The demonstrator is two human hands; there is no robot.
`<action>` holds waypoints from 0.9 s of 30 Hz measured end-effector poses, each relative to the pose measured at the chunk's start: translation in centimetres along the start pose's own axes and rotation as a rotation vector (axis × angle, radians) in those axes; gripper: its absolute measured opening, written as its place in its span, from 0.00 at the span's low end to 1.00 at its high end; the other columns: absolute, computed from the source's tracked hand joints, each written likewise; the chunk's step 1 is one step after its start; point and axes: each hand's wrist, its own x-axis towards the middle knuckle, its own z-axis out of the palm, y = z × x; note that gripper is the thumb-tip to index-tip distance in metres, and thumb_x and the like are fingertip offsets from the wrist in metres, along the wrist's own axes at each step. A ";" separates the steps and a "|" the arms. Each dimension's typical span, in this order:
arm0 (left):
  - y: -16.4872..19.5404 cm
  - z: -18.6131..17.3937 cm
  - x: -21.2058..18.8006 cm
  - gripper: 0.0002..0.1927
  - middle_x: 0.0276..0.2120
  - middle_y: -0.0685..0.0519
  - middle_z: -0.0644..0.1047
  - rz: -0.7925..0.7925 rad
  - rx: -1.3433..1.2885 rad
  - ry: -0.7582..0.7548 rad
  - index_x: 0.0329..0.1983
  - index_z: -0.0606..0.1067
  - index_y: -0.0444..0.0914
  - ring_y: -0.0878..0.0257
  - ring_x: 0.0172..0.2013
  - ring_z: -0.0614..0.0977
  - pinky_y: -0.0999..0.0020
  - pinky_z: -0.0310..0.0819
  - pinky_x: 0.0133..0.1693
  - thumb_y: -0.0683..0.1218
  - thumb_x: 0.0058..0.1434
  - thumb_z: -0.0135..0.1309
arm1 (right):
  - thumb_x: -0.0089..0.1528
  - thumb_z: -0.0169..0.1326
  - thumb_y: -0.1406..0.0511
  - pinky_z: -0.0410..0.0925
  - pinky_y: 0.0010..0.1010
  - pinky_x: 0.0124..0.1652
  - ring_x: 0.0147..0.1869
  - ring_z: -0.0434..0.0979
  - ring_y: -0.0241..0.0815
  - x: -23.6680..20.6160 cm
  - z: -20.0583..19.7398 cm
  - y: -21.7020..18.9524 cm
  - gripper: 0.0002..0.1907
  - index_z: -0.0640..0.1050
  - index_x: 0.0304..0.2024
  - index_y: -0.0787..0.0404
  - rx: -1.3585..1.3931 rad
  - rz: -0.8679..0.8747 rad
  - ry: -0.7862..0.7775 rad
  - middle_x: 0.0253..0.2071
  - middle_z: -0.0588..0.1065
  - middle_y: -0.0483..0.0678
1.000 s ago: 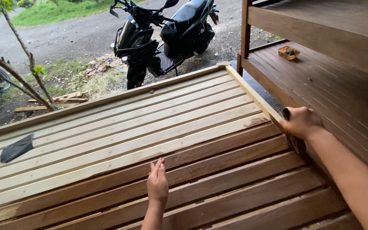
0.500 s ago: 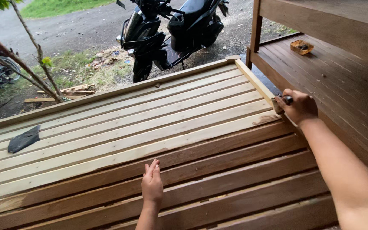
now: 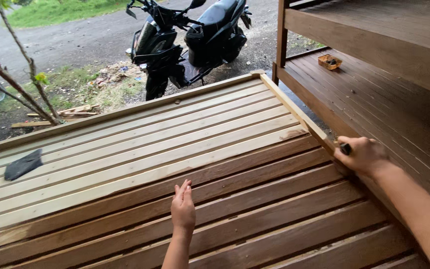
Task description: The person applies a dark wood stain to a slatted wooden surface using a brush. They repeatedly dip the brush into a can of stain and spread it along the slats, moving progressively across the surface.
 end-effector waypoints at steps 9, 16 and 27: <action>1.1 -4.9 -1.6 0.24 0.67 0.45 0.71 -0.055 0.021 0.034 0.61 0.75 0.36 0.51 0.76 0.52 0.58 0.47 0.70 0.52 0.71 0.39 | 0.72 0.48 0.53 0.77 0.34 0.27 0.25 0.81 0.42 0.6 4.5 -4.1 0.16 0.80 0.41 0.54 -0.250 -0.236 0.385 0.29 0.80 0.51; 1.4 -12.3 -2.3 0.26 0.69 0.46 0.68 -0.122 0.035 0.080 0.63 0.73 0.37 0.53 0.76 0.49 0.58 0.39 0.72 0.53 0.71 0.35 | 0.64 0.49 0.61 0.77 0.40 0.23 0.26 0.83 0.49 -2.4 12.1 -22.8 0.09 0.79 0.32 0.52 -0.214 -0.389 0.451 0.25 0.79 0.54; -3.2 -27.2 -2.0 0.24 0.67 0.45 0.70 -0.116 -0.008 0.194 0.61 0.75 0.36 0.52 0.76 0.51 0.61 0.50 0.70 0.52 0.71 0.38 | 0.61 0.60 0.54 0.76 0.37 0.26 0.26 0.81 0.45 -12.8 11.5 -57.5 0.15 0.79 0.29 0.56 0.421 -0.610 0.459 0.24 0.79 0.51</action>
